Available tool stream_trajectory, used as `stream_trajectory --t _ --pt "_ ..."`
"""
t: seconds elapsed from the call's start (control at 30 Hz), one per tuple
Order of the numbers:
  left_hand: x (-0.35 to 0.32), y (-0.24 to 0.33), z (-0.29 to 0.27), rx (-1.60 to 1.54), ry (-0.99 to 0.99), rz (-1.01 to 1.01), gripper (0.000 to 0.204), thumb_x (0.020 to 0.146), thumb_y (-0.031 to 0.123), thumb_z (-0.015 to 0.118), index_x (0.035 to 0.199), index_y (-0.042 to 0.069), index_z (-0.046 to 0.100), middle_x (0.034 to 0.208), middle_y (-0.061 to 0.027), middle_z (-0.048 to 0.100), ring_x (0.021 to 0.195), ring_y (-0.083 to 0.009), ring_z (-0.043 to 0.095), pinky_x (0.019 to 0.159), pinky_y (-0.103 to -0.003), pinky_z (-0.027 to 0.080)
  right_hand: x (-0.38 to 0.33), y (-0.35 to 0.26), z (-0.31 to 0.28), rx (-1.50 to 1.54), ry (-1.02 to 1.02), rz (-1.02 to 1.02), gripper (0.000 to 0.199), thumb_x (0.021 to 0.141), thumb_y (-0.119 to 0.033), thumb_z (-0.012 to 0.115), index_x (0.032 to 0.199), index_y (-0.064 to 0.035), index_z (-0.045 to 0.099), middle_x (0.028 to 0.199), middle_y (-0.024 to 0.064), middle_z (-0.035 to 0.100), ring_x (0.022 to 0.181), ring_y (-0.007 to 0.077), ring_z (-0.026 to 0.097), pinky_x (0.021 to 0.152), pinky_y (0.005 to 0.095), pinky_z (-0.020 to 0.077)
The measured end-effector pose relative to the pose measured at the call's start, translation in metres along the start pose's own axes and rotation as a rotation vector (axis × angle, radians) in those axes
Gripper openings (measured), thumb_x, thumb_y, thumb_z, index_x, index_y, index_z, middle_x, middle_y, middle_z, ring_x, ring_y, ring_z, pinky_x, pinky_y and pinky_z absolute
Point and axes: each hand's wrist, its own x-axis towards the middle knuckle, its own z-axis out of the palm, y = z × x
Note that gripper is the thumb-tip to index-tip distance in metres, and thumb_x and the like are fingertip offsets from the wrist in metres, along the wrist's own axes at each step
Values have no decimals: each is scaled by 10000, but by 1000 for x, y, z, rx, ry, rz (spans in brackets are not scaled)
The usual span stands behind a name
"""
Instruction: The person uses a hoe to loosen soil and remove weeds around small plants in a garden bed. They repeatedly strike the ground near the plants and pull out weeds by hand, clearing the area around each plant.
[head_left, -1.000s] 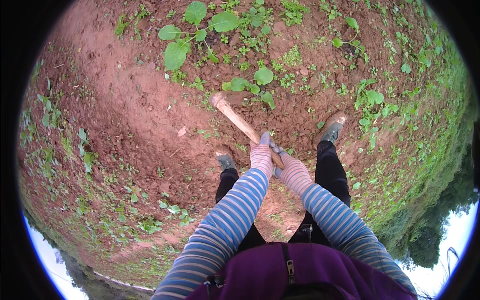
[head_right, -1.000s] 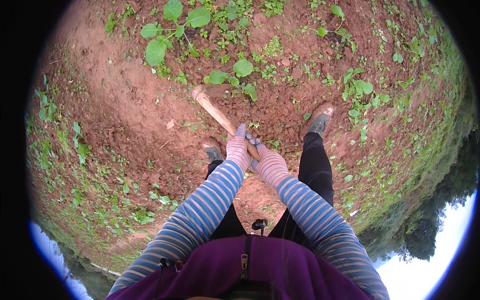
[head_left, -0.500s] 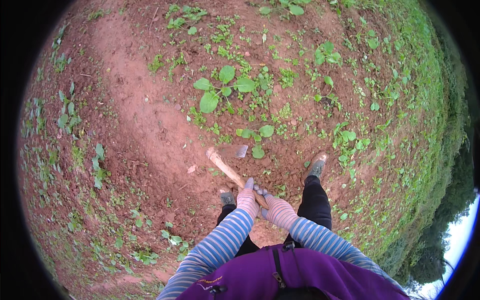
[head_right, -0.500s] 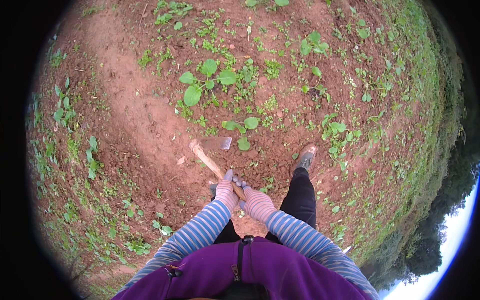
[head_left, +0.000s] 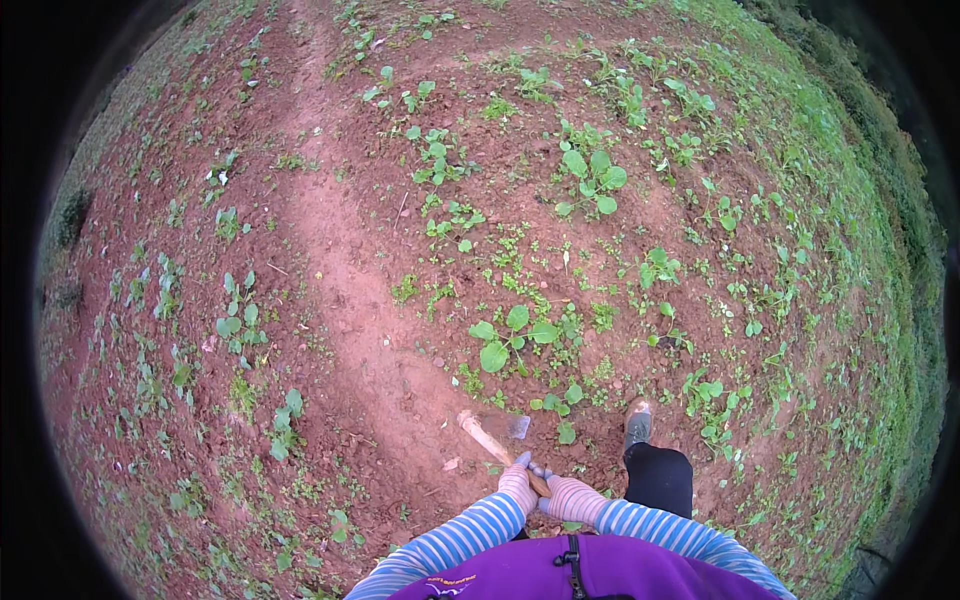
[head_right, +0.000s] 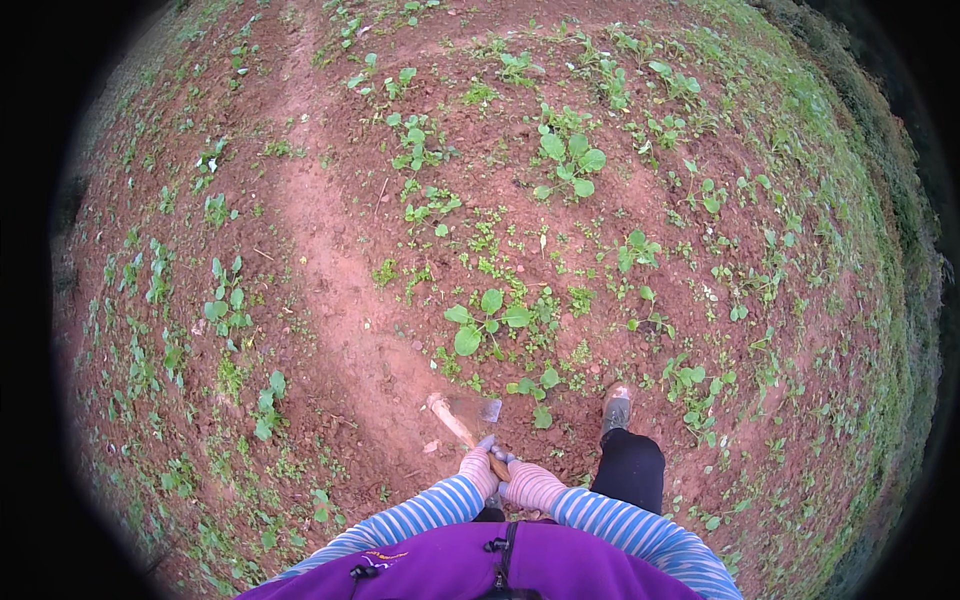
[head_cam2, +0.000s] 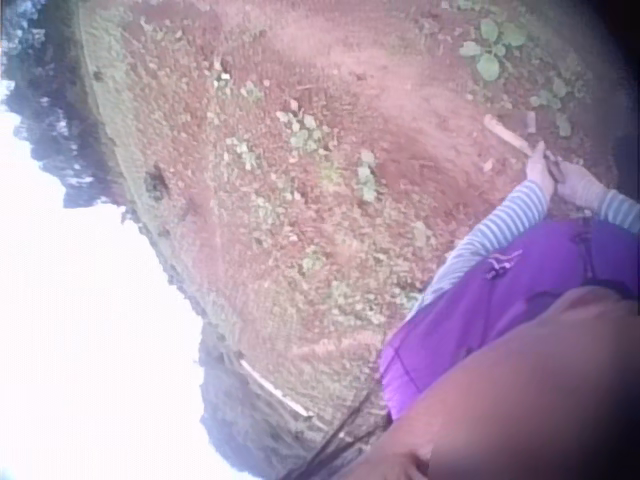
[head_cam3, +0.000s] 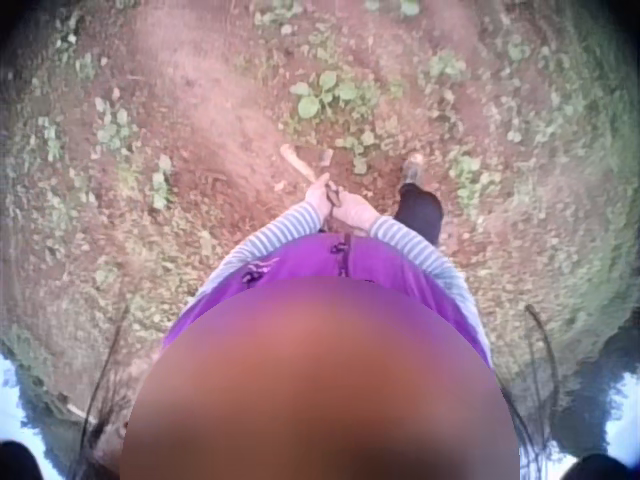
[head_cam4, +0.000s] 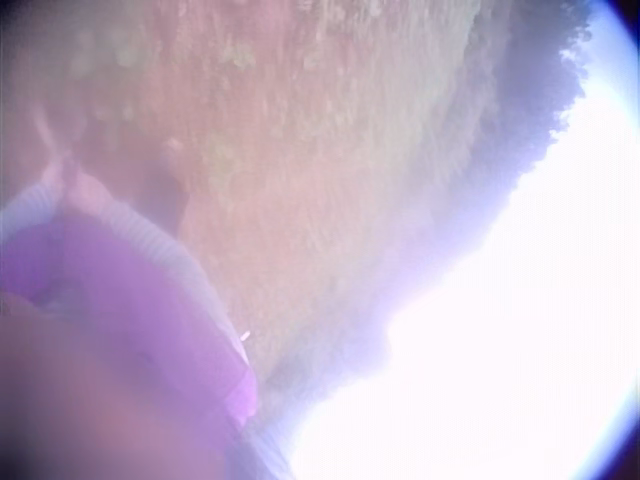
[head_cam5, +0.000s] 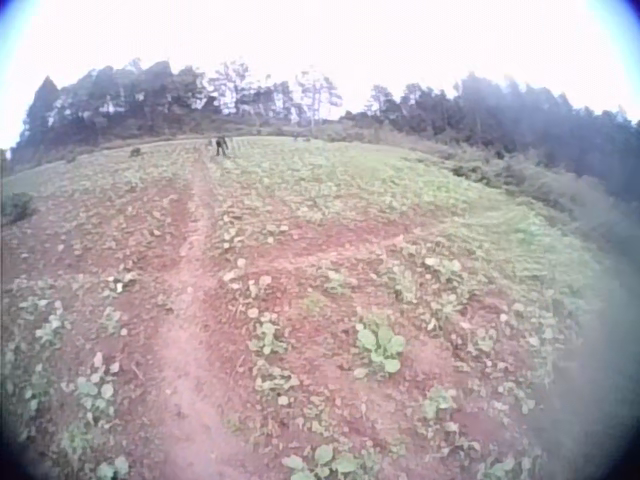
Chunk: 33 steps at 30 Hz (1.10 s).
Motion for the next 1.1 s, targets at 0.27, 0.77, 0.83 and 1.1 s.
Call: stream_trajectory --t 0.27,0.77,0.83,1.1 --pt "63 -10 0 -56 196 28 199 940 209 637 846 98 502 660 -50 508 563 -216 491 547 -388 493 43 31 -17 -19 -246 137 630 820 -417 576 1257 32 513 1050 291 655 1018 414 637 880 468 506" --pt "217 52 -32 -89 327 344 288 949 317 631 799 141 459 579 5 450 447 -165 432 425 -330 403 148 114 53 223 -82 127 709 833 -287 646 1397 22 347 943 268 666 888 406 661 769 478 533" --pt "224 22 -25 -116 275 351 255 952 301 631 852 148 453 604 4 458 453 -162 432 418 -322 403 162 125 50 163 13 147 663 838 -327 652 1345 22 406 957 257 670 895 404 663 767 472 533" --pt "175 -35 -15 -258 256 231 296 930 353 650 798 165 464 595 9 440 463 -160 424 425 -301 392 154 147 31 -109 -297 99 517 826 -351 665 1161 10 506 908 235 670 871 399 659 750 483 529"
